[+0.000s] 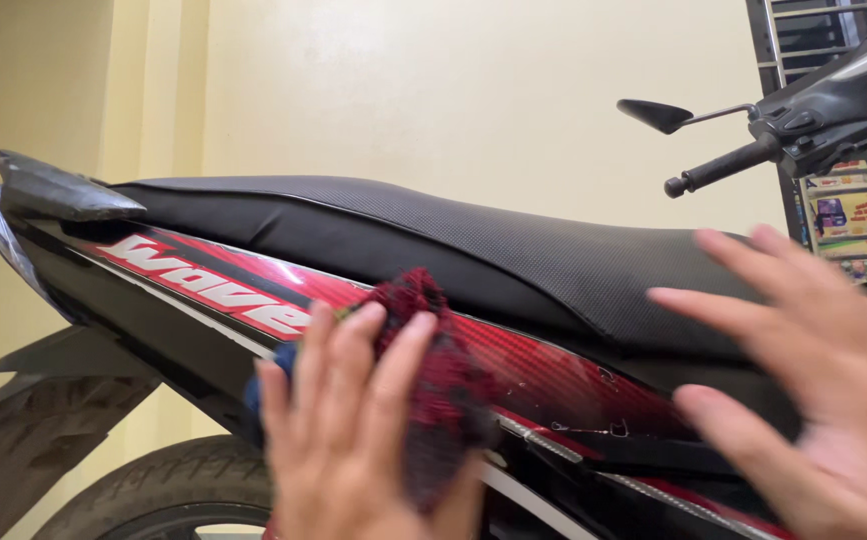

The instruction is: The person wipes the side panel and seat area of a motorcycle using a multi-colored cloth. They rub the surface repeatedly, focusing on the red and black bodywork near the seat.

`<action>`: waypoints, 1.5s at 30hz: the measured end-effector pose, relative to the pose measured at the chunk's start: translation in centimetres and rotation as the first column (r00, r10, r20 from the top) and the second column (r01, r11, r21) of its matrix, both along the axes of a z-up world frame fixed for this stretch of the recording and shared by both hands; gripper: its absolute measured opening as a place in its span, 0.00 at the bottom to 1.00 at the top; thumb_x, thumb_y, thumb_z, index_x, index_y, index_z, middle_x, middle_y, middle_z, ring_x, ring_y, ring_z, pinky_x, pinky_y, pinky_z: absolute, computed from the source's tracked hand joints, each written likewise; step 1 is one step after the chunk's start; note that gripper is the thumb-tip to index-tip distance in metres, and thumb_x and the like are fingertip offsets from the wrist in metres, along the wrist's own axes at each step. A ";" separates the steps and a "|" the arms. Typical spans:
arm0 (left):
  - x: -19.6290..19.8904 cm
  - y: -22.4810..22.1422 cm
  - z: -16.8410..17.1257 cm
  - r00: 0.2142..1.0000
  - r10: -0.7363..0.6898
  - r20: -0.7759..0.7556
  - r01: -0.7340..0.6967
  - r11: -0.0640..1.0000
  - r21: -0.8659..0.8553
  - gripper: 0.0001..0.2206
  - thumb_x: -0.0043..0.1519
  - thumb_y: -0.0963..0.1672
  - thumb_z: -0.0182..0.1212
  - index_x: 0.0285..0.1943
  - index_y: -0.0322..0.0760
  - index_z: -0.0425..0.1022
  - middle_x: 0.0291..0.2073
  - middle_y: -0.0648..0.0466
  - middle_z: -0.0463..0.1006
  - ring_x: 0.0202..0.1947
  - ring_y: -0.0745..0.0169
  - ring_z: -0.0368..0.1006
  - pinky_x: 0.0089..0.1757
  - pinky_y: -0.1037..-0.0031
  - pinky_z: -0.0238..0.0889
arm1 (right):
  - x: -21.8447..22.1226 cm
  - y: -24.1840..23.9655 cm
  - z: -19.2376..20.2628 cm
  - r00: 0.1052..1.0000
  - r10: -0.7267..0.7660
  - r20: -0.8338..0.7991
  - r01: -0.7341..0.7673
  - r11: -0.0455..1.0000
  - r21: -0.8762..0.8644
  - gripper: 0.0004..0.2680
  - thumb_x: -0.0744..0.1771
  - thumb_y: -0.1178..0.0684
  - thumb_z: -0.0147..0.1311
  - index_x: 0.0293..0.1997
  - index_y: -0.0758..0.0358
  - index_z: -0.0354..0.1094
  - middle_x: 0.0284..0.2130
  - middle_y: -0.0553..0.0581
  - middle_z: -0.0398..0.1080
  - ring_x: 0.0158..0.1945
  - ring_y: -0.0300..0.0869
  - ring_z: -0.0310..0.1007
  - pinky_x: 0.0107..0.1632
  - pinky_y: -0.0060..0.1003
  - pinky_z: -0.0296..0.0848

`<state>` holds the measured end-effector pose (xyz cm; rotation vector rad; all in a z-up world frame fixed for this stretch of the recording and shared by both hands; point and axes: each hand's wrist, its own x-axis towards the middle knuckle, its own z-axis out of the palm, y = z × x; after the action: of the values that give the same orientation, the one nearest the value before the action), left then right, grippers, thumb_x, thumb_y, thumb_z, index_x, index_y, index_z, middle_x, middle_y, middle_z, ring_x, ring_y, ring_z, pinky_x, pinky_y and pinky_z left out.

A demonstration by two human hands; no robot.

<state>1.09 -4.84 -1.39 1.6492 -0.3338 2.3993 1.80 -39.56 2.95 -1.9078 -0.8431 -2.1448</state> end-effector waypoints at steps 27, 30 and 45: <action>0.7 -1.9 -0.1 0.996 -0.093 -0.008 0.089 0.972 -0.217 0.34 0.71 0.55 0.67 0.88 0.49 0.75 0.89 0.43 0.72 0.94 0.27 0.58 0.83 0.32 0.41 | 4.0 5.2 -2.7 0.988 0.088 -0.124 -0.099 0.991 -0.088 0.27 0.73 0.40 0.45 0.87 0.52 0.64 0.93 0.62 0.56 0.96 0.63 0.49 0.90 0.69 0.40; 0.1 1.6 0.1 0.994 -0.107 -0.039 0.104 0.993 -0.064 0.36 0.64 0.55 0.71 0.85 0.48 0.78 0.86 0.46 0.75 0.92 0.32 0.64 0.85 0.34 0.42 | 4.0 5.3 -2.6 0.987 0.095 -0.131 -0.107 0.991 -0.084 0.27 0.73 0.40 0.46 0.87 0.52 0.64 0.93 0.63 0.57 0.96 0.62 0.48 0.90 0.69 0.39; 1.3 2.8 -0.4 0.999 -0.031 -0.018 0.032 0.999 0.040 0.39 0.61 0.58 0.67 0.83 0.47 0.78 0.84 0.45 0.78 0.92 0.28 0.66 0.84 0.36 0.46 | 4.4 5.1 -2.7 0.990 0.072 -0.122 -0.081 0.994 -0.074 0.27 0.73 0.39 0.45 0.87 0.50 0.64 0.92 0.60 0.58 0.96 0.61 0.49 0.90 0.68 0.41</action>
<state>2.41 -2.07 -1.83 1.6678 -0.4051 2.3692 6.20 -34.43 0.20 -1.9842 -0.9733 -1.9597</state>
